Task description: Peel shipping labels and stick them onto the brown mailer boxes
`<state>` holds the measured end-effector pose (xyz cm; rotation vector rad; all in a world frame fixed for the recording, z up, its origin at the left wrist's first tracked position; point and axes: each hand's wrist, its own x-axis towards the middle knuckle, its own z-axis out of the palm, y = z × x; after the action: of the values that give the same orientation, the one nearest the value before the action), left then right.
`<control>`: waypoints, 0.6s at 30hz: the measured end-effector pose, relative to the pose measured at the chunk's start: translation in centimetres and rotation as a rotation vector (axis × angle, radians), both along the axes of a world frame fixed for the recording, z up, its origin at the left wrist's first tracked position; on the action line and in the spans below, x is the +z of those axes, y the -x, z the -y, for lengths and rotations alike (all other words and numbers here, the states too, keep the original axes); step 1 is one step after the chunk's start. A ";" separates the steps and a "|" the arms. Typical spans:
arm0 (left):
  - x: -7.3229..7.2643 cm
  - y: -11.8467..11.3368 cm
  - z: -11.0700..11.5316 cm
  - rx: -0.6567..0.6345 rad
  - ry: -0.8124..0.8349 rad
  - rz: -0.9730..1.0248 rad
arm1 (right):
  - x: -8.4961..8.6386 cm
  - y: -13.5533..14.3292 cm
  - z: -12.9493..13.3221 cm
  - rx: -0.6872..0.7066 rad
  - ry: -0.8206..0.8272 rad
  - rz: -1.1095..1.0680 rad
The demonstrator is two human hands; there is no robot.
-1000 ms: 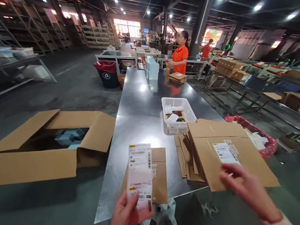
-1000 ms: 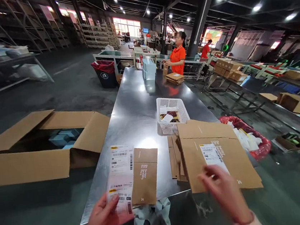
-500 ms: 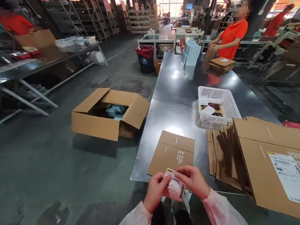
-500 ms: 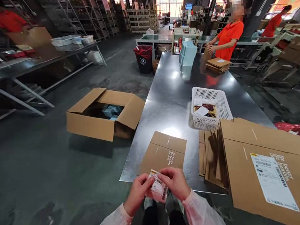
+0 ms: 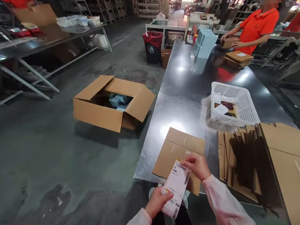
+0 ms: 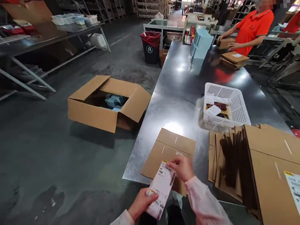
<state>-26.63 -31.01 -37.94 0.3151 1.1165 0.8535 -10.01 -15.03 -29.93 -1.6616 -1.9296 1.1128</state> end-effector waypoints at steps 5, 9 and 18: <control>-2.5 0.6 2.1 0.021 0.096 0.008 | -3.4 0.1 -3.9 -0.031 -0.142 0.207; -4.4 0.2 2.4 0.063 0.141 -0.036 | -8.0 0.8 -3.9 -0.030 -0.215 0.285; -5.9 0.2 4.5 0.057 0.181 -0.036 | -10.9 0.7 -1.9 -0.004 -0.349 0.422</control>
<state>-26.80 -35.53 -43.81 0.1490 1.2318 0.7926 -10.71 -13.12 -40.82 -1.7937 -2.2089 0.4025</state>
